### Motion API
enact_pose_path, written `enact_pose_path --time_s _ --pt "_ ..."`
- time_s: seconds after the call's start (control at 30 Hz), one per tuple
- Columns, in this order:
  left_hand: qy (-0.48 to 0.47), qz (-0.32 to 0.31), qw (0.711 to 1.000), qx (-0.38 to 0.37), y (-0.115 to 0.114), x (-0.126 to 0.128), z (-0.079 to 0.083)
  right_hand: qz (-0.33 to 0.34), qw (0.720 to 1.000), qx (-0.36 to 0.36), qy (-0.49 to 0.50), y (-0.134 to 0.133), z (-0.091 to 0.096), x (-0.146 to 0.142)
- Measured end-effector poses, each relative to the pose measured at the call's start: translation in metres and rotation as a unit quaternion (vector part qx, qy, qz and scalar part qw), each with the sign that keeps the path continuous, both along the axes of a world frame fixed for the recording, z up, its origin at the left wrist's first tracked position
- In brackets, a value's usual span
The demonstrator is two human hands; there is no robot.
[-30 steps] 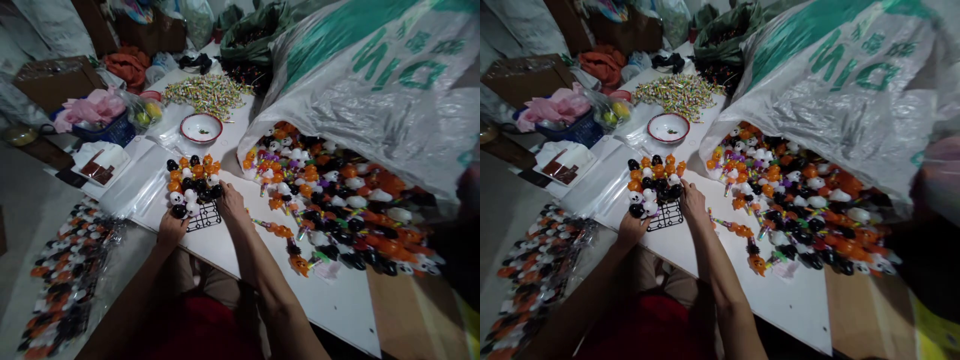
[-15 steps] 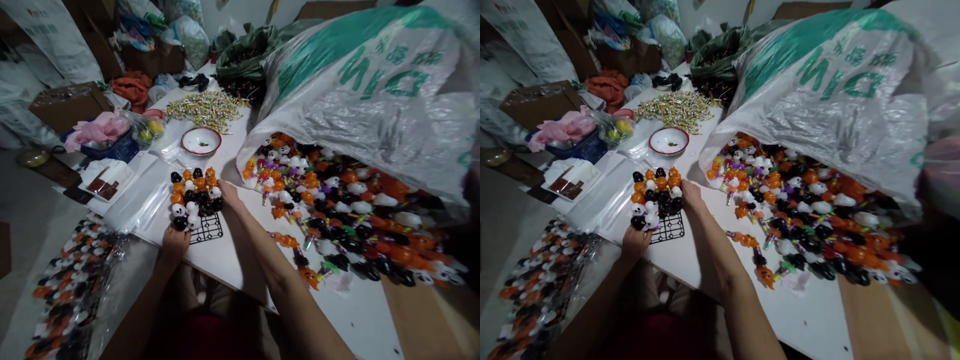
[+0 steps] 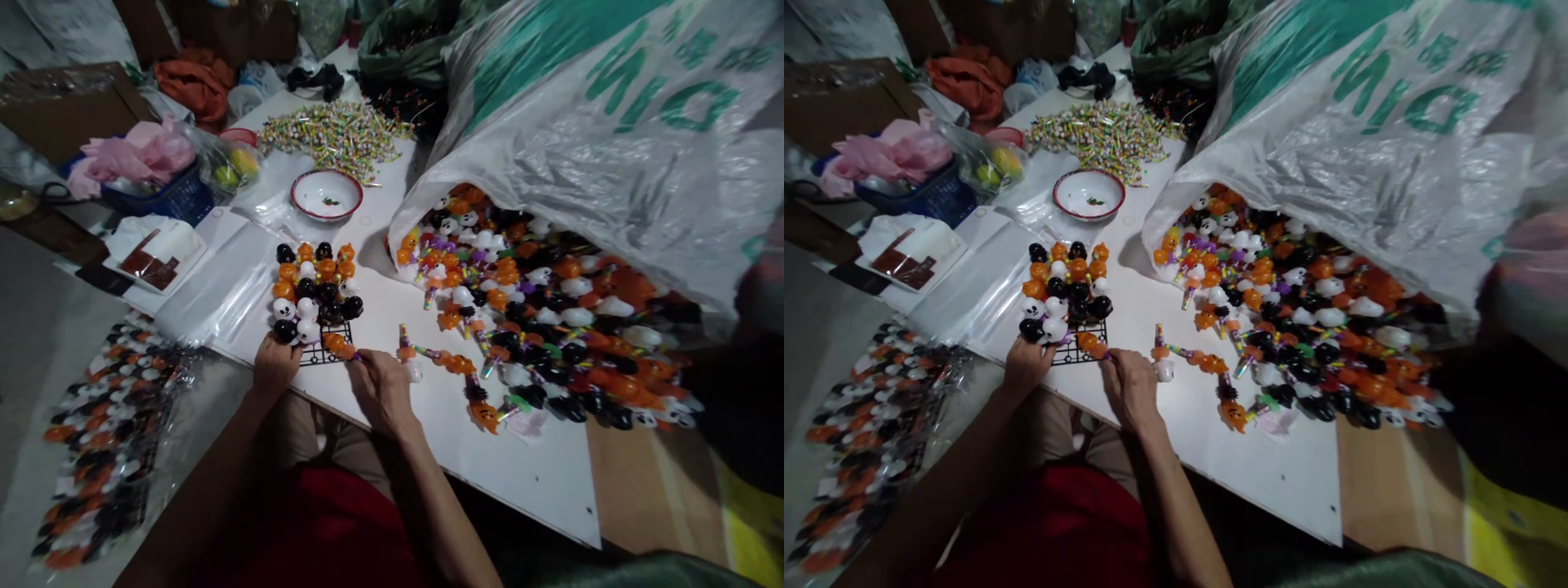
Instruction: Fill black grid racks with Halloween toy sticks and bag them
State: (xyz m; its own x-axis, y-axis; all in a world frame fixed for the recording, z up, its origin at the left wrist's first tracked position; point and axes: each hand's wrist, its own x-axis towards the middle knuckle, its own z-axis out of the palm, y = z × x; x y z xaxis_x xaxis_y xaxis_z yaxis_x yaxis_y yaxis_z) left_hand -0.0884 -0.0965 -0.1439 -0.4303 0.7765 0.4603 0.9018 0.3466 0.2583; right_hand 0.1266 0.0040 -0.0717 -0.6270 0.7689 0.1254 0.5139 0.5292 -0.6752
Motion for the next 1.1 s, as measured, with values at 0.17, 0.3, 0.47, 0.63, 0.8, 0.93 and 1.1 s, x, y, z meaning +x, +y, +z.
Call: enact_pose_path --time_s 0.17,0.3,0.47,0.63,0.8,0.93,1.1 --pt "0.025 0.006 1.0 0.008 0.001 0.002 -0.001 0.006 0.984 0.041 -0.174 0.019 0.015 0.019" --pt "0.023 0.004 1.0 -0.001 0.002 0.004 -0.002 0.018 0.994 -0.106 0.011 0.015 0.026 0.023" --pt "0.016 0.005 1.0 -0.013 0.003 0.004 0.002 -0.027 0.965 -0.185 0.185 0.014 0.0 -0.023" --pt "0.017 0.009 0.999 -0.035 0.004 0.004 0.007 -0.043 0.972 -0.173 0.152 0.023 -0.027 -0.052" --pt "0.008 0.017 0.998 -0.06 0.004 0.005 0.011 0.073 0.994 -0.076 0.034 0.023 -0.016 -0.051" --pt "-0.015 0.015 0.997 -0.075 0.004 0.001 0.011 0.098 0.993 -0.047 -0.043 0.027 -0.008 -0.063" --pt "-0.026 0.018 0.999 -0.035 0.006 -0.005 0.009 0.108 0.992 -0.055 -0.029 0.032 -0.006 -0.074"
